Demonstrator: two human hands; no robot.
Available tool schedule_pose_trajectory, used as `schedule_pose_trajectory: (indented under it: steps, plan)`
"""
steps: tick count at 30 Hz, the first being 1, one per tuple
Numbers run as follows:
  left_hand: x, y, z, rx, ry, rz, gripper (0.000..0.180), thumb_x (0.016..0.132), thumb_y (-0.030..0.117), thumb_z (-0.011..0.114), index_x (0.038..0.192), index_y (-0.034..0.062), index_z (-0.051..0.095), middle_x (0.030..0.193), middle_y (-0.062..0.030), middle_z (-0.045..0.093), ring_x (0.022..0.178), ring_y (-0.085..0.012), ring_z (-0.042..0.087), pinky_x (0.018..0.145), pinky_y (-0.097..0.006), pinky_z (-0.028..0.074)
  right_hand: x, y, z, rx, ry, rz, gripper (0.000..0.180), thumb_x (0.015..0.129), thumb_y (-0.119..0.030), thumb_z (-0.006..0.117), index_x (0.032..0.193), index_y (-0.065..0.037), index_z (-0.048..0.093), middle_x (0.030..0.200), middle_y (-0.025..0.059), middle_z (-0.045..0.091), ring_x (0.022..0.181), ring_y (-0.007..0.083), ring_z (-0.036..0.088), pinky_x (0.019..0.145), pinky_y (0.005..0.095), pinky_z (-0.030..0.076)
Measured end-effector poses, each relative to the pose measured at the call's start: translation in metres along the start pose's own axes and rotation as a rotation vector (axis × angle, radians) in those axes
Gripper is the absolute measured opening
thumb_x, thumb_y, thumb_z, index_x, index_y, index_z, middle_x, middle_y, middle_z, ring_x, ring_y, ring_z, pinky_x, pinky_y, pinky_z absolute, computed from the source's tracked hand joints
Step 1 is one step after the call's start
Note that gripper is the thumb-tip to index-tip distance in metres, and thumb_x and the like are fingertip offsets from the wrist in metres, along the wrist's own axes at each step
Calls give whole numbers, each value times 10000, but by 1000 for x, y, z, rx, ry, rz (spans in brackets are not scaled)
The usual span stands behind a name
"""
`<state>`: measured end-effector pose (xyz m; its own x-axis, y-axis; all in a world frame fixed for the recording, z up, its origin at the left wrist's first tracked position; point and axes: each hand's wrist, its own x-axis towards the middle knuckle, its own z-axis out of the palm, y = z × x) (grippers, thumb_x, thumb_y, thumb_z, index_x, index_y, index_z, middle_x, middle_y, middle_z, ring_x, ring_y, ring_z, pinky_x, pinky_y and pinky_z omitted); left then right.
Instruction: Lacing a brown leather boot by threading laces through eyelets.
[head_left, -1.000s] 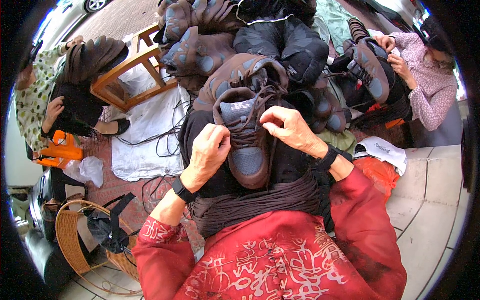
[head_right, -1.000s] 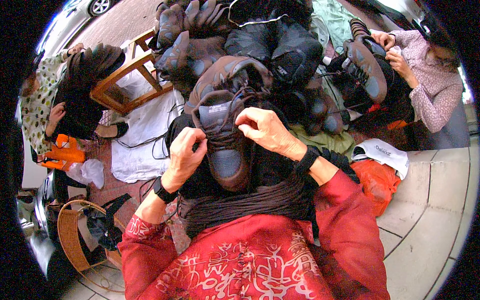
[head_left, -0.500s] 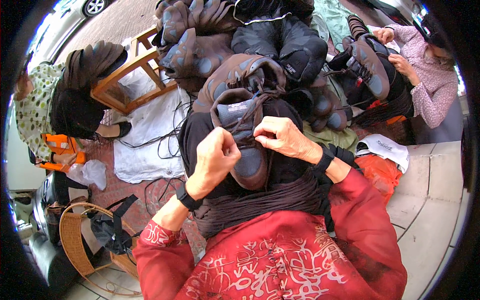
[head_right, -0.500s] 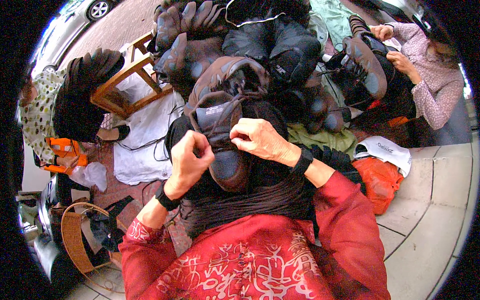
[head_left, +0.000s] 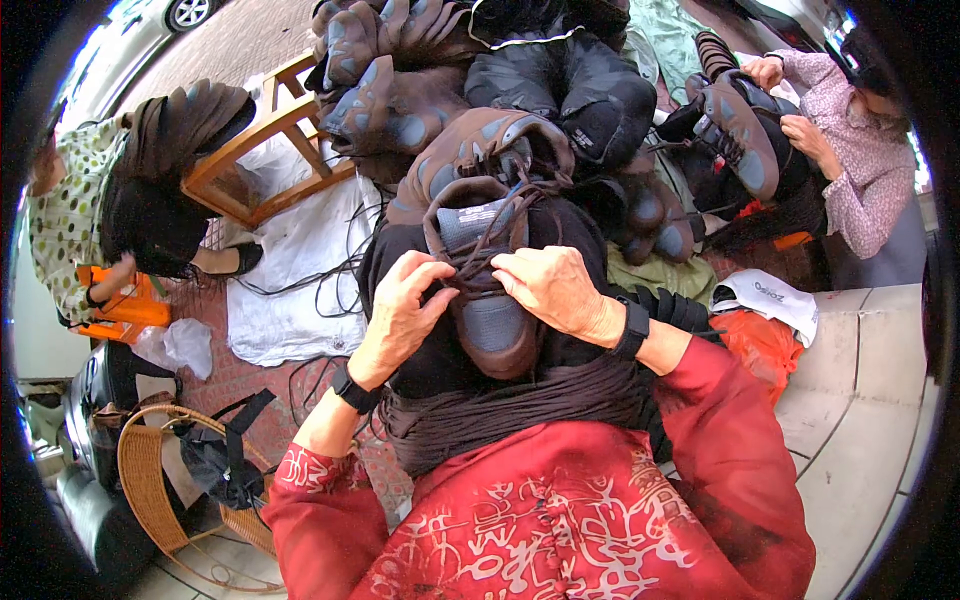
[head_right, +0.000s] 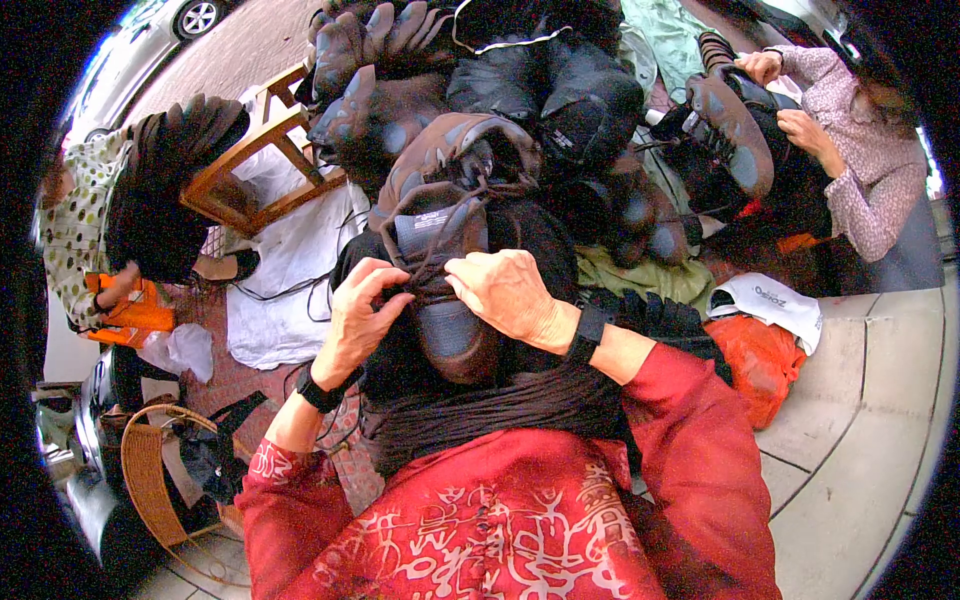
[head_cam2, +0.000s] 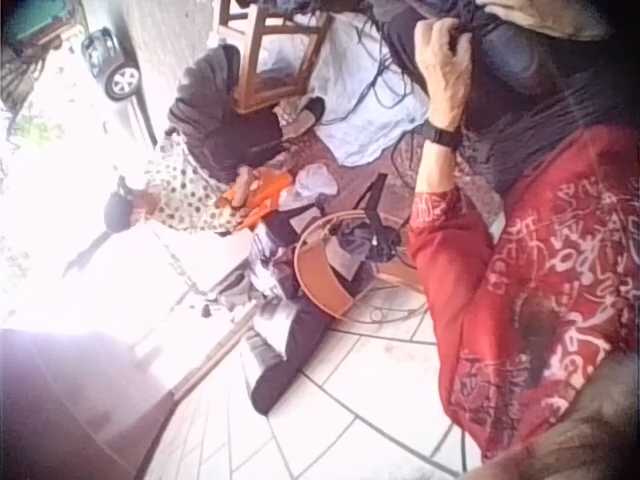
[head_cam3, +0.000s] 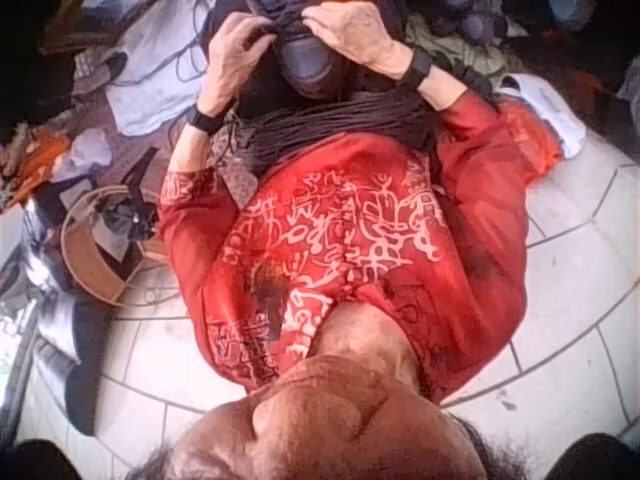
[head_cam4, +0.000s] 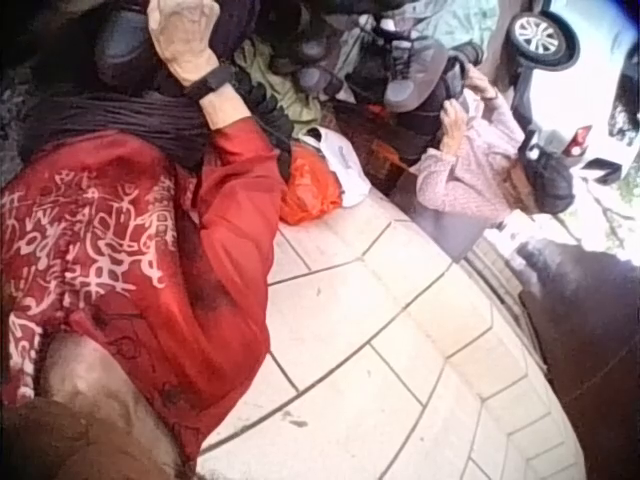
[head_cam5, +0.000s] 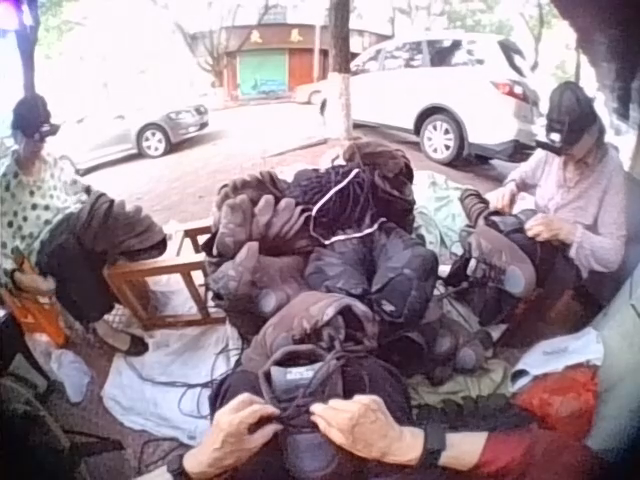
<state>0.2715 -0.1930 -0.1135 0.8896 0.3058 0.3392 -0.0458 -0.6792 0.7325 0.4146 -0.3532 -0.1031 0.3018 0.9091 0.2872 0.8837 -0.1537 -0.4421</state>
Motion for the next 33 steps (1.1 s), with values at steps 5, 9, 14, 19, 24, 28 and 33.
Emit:
schedule_pose_trajectory:
  steps: [5,9,14,19,24,28,33]
  plan:
    - [1,-6,1,-14,10,28,163,699,9,671,833,19,579,820,-87,546,720,-216,557,609,-282,449,7,-7,2,88,-12,102,141,767,-208,581,783,-70,606,677,123,616,632,299,617,587,392,488]
    - [2,20,3,121,-55,198,181,657,2,662,783,28,534,837,-110,525,848,-287,505,750,-358,408,12,-8,4,142,-99,278,158,726,-210,586,744,-56,619,688,149,629,658,319,623,623,416,492]
    - [-21,37,11,218,-154,244,217,658,106,688,756,67,497,736,-81,508,750,-267,490,700,-375,390,15,-5,5,298,-139,256,128,663,-144,605,706,-23,597,577,107,577,532,222,590,532,323,460]
    - [-32,37,-10,696,-224,23,254,675,166,690,800,71,491,726,-80,486,736,-256,490,637,-358,407,10,1,4,358,-171,212,107,649,-99,601,720,-24,575,540,88,537,497,204,559,506,307,441]
    - [-41,51,-19,917,-353,23,226,647,165,682,793,26,580,1147,-142,505,1078,-273,442,852,-439,383,10,2,8,350,-149,176,101,653,-100,600,720,-33,566,534,89,533,488,211,557,508,311,444]
    - [-60,66,-20,868,-602,190,324,623,286,694,764,20,574,992,-205,556,1117,-308,439,966,-445,315,12,-4,1,305,-157,203,106,656,-141,597,705,-48,579,585,118,573,563,272,589,556,356,468]
    - [-78,115,-25,816,-719,-153,313,701,329,678,670,73,501,690,-87,556,774,-269,555,705,-407,405,13,-7,1,285,-165,227,120,671,-177,581,695,-60,586,626,149,600,623,332,608,596,411,483]
